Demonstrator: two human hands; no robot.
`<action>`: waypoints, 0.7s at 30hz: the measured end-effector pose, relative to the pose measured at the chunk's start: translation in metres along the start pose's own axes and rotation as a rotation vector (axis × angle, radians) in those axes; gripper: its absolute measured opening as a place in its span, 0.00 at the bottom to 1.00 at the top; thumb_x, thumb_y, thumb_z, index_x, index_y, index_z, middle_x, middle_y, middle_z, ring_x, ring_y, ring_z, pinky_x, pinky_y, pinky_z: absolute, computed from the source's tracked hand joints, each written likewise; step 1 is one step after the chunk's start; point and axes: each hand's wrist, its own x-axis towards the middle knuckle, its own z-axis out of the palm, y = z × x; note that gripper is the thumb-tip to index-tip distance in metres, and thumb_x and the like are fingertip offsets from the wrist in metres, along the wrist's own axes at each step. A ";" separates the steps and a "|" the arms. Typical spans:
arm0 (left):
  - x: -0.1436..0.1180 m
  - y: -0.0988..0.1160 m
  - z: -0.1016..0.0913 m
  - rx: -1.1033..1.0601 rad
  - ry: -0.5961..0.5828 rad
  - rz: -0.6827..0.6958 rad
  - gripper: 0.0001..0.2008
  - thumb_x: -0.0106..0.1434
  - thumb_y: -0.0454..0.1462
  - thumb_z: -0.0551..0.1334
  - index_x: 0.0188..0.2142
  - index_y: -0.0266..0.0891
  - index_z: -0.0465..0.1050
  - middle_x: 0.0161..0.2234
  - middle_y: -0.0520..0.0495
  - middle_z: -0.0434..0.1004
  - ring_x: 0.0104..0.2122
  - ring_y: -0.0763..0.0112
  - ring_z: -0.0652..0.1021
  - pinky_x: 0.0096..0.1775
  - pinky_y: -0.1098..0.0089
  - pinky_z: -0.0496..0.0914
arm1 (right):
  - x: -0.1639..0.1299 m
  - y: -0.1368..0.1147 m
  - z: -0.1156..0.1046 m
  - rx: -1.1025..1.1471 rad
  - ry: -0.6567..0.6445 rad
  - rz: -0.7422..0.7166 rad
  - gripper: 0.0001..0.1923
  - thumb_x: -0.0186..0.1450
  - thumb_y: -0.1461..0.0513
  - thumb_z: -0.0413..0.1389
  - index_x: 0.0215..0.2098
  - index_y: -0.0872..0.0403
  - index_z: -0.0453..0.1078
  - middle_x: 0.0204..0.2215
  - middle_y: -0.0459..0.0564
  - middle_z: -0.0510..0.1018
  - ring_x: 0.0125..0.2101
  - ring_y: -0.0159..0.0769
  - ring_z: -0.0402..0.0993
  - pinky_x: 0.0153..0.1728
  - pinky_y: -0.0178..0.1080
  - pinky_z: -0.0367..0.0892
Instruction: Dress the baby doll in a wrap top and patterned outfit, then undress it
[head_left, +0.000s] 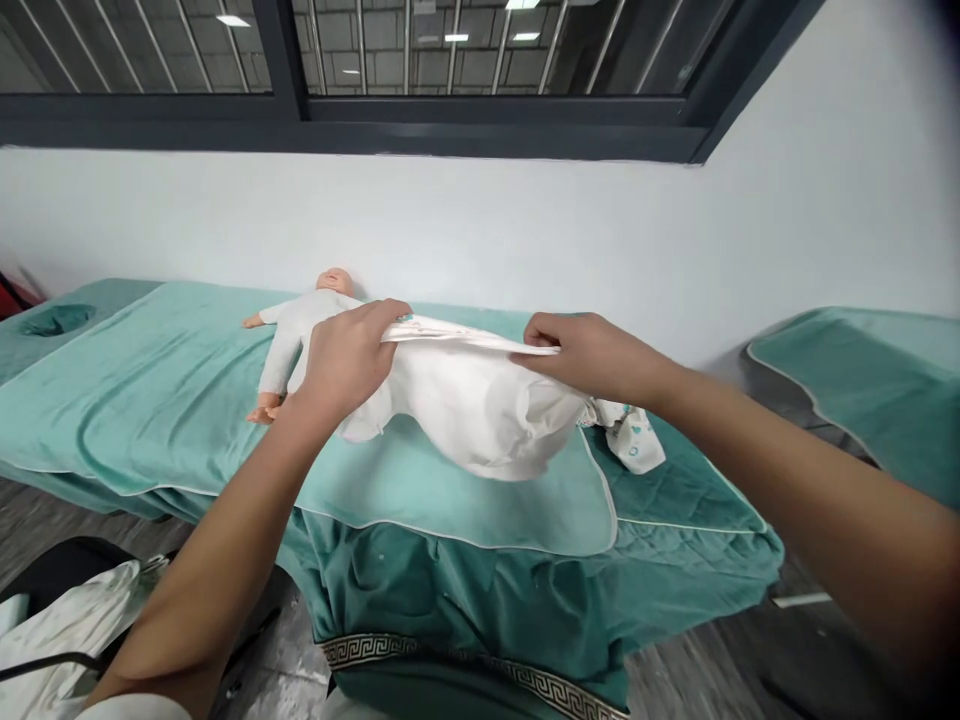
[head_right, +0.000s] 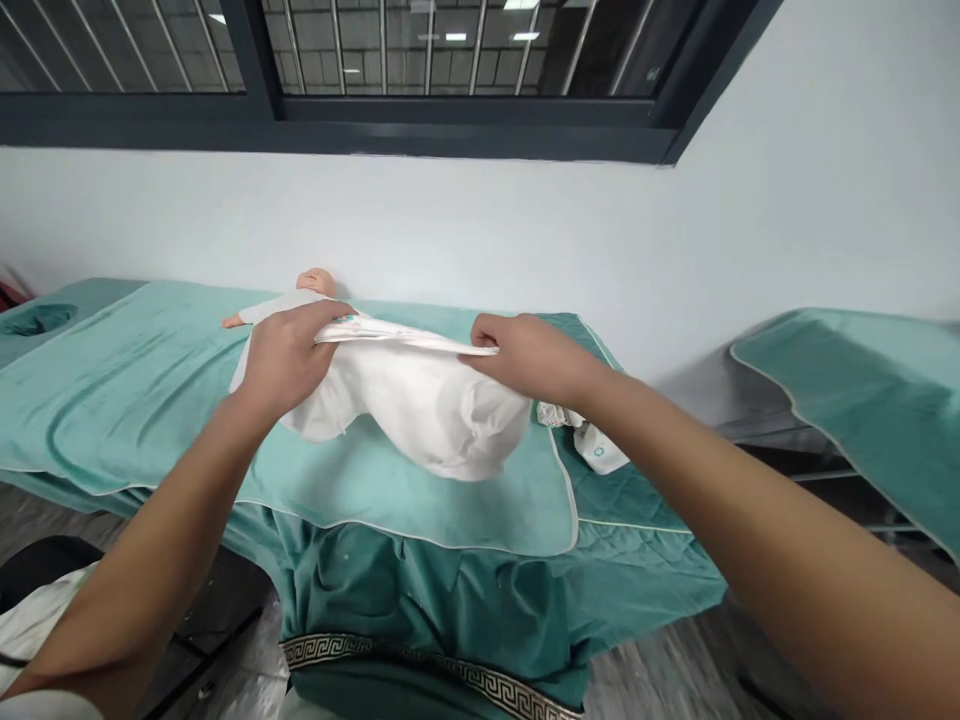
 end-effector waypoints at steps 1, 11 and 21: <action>-0.003 -0.001 0.002 -0.010 0.015 -0.010 0.19 0.63 0.31 0.53 0.48 0.45 0.76 0.45 0.49 0.82 0.45 0.60 0.79 0.46 0.64 0.70 | -0.003 0.002 0.002 -0.004 0.017 0.018 0.14 0.62 0.49 0.58 0.28 0.49 0.66 0.24 0.43 0.72 0.25 0.34 0.64 0.27 0.36 0.53; -0.009 0.008 -0.006 -0.595 -0.049 -0.128 0.18 0.64 0.32 0.52 0.48 0.41 0.77 0.48 0.49 0.81 0.50 0.65 0.78 0.53 0.66 0.70 | -0.032 -0.008 0.004 0.487 -0.105 -0.098 0.23 0.62 0.42 0.57 0.26 0.51 0.63 0.21 0.41 0.66 0.22 0.31 0.61 0.24 0.35 0.54; -0.021 -0.002 0.011 -0.215 0.034 -0.069 0.16 0.65 0.32 0.54 0.47 0.43 0.77 0.46 0.49 0.81 0.48 0.64 0.78 0.49 0.66 0.70 | -0.031 0.013 0.032 -0.527 0.116 0.125 0.07 0.65 0.57 0.52 0.32 0.51 0.67 0.22 0.52 0.73 0.23 0.40 0.66 0.26 0.38 0.50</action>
